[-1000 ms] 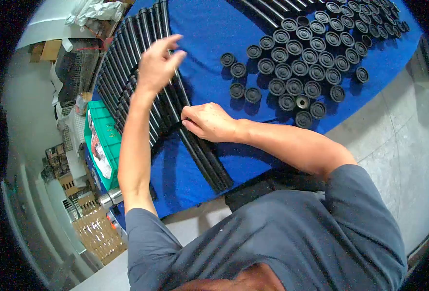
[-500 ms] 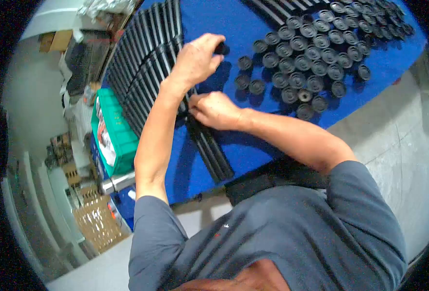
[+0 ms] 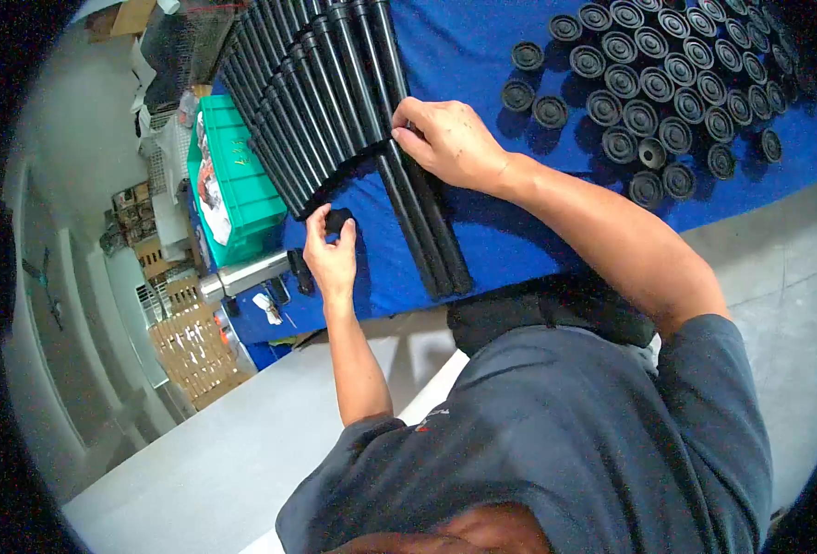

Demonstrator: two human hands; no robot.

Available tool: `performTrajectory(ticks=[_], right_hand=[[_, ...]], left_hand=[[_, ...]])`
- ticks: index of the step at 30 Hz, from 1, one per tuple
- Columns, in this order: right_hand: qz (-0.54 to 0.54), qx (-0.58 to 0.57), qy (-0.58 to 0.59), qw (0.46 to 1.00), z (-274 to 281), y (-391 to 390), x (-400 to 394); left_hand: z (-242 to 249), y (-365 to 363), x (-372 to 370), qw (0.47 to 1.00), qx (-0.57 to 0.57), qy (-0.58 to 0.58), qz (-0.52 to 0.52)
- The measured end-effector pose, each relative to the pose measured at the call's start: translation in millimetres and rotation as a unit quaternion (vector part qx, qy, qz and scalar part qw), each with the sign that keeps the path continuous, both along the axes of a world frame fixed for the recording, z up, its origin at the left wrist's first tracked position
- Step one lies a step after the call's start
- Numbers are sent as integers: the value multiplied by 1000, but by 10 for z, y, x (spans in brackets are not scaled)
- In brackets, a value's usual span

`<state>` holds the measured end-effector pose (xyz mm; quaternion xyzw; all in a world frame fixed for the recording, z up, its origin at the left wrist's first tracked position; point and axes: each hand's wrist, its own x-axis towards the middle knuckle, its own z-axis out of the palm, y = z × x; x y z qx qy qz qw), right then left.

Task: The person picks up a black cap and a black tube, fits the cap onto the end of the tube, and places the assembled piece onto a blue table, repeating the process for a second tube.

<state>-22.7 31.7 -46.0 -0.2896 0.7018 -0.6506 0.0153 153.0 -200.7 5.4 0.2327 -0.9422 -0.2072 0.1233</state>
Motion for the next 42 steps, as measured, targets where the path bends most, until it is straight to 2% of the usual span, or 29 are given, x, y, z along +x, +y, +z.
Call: performTrajectory(ticks=[2,4,6,8,10,12,14,15,16,21,27,30,34,37,40,41,42], right_hand=[[7,15,-3,1000,34,20,-4],[-3,-5,11,1000,18,11,-3],[-3,-12,-6,1000,27,23,4],[-24,-22,-11,999,4,18,-9],[-43,-35,-35,998,-20,13,-26],[-45,-46,-76,995,-12,-6,-19],[-42,-47,-84,994,-8,-27,-19],[-39,-41,-82,995,8,-22,-4],[-39,-33,-80,996,30,-3,-1],[-38,-23,-75,996,-31,-7,-29],[-42,-36,-63,996,-15,-19,-19],[-31,-22,-90,995,-14,-5,-27],[-20,-17,-88,996,38,-4,-12],[20,-36,-111,993,24,9,-4],[108,-57,-143,982,-10,-7,15],[154,-50,-156,974,11,5,31],[201,-44,-165,965,72,18,32]], left_hand=[[-190,-55,79,998,-65,-23,5],[-210,-81,78,998,-67,-19,-2],[-157,-45,68,998,-62,-20,-13],[20,142,74,994,-107,-25,13],[61,211,155,992,-83,71,59],[118,370,216,994,-52,94,22],[167,698,138,992,-11,77,-99],[124,811,113,991,20,66,-113],[113,917,91,992,74,35,-91],[-112,883,25,992,108,-23,-60],[-47,801,-44,995,9,-89,-40],[53,831,-48,990,31,-141,6],[-85,766,82,989,-52,-136,-25],[-59,740,164,986,-54,-157,1],[79,736,270,990,88,-102,39],[157,779,291,975,204,-64,65],[182,781,322,971,235,-34,32]])
